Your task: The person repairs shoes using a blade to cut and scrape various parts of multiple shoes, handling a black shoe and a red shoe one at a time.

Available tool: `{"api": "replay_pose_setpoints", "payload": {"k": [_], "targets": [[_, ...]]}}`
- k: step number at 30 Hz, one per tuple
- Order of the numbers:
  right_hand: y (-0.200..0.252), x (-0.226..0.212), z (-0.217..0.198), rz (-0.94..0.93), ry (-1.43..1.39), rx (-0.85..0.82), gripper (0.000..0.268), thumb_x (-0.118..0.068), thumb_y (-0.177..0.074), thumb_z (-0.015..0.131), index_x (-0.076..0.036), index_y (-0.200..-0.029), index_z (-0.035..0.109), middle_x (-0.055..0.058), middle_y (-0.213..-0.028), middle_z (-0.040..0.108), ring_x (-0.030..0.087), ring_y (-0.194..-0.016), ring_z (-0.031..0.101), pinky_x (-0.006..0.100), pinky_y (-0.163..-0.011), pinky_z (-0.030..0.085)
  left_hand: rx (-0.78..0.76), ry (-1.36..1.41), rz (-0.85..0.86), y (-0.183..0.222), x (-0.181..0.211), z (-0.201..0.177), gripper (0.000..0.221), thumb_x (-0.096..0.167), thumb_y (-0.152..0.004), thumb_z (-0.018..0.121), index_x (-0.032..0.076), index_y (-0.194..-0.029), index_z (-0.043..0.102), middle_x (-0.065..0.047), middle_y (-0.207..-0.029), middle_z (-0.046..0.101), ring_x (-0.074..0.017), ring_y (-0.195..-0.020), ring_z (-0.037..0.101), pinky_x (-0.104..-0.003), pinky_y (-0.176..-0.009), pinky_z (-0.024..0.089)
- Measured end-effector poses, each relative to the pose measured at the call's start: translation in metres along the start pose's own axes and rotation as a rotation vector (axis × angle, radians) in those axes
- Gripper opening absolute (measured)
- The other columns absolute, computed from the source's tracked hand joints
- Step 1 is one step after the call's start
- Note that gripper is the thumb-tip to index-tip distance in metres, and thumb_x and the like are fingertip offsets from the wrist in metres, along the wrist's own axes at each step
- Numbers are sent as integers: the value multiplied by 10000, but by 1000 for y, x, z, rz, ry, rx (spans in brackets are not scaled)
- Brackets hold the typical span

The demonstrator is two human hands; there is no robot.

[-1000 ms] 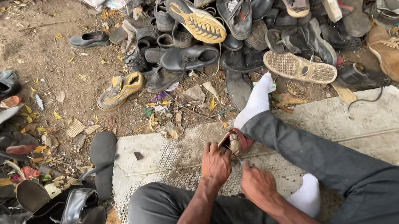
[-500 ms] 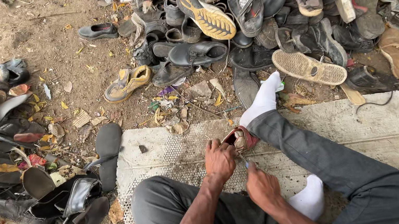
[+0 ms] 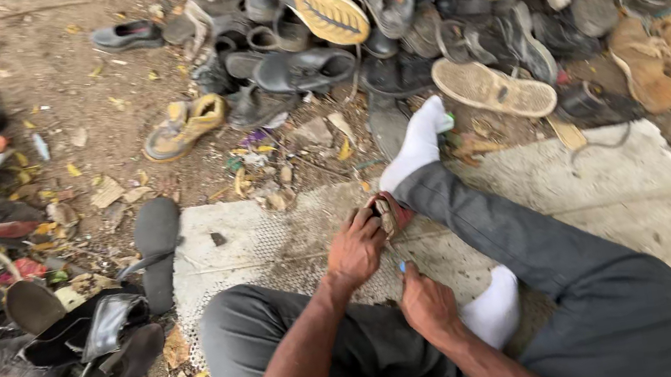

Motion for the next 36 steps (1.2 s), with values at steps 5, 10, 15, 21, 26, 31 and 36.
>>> {"api": "replay_pose_setpoints", "payload": {"k": [5, 10, 15, 21, 26, 31, 36], "targets": [[-3, 4, -4, 21, -21, -35, 293, -184, -983, 532, 15, -1192, 580, 245, -823, 736, 445, -746, 727, 549, -655, 558, -178, 200, 158, 0, 1, 18, 145, 178, -907, 645, 91, -938, 756, -54, -885, 637, -244, -976, 589, -441, -1084, 423], [-39, 1, 16, 32, -34, -125, 398, -111, -876, 578, 16, -1252, 566, 252, -830, 737, 420, -799, 743, 519, -727, 572, -210, 482, -383, 4, -30, 50, 146, 148, -911, 706, 86, -802, 780, -62, -815, 719, -266, -788, 585, -445, -875, 449], [0, 21, 45, 133, -199, -75, 273, -186, -978, 588, -29, -1200, 605, 269, -914, 719, 458, -865, 699, 538, -739, 537, -70, 680, -571, 15, -43, 71, 90, 107, -869, 720, 38, -835, 766, -107, -882, 720, -246, -792, 638, -407, -746, 526], [-28, 67, 82, 304, -921, -145, 173, -191, -1010, 586, -53, -1070, 672, 165, -737, 577, 359, -609, 515, 516, -566, 404, -173, 811, -796, 22, -38, 72, 166, 202, -894, 747, 40, -873, 774, -103, -889, 716, -237, -759, 647, -393, -690, 530], [-41, 47, 115, 576, -1182, -336, 207, -196, -1063, 599, 5, -1026, 627, 225, -659, 489, 440, -544, 330, 610, -561, 258, 22, 831, -624, 29, -37, 67, 184, 167, -871, 777, -13, -900, 756, -128, -893, 702, -229, -820, 674, -379, -747, 522], [31, 13, 81, -9, -544, 250, 207, -179, -864, 628, 4, -945, 681, 303, -873, 687, 546, -814, 644, 602, -681, 508, 109, 888, -895, 34, -35, 75, 161, 162, -837, 794, 13, -899, 790, -101, -808, 732, -180, -727, 665, -350, -678, 524], [-28, 2, 80, 329, -731, 17, 230, -146, -926, 567, 50, -889, 681, 313, -790, 679, 508, -719, 650, 588, -632, 487, 116, 1439, -1106, 34, -23, 87, 155, 144, -930, 717, -11, -938, 715, -47, -815, 708, -134, -696, 632, -319, -637, 542]]}}
Point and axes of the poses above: each hand's wrist, its own y-axis away from the middle knuckle, its own z-axis out of the palm, x = y × z, the point moved 5 cm from there along -y, towards the middle knuckle
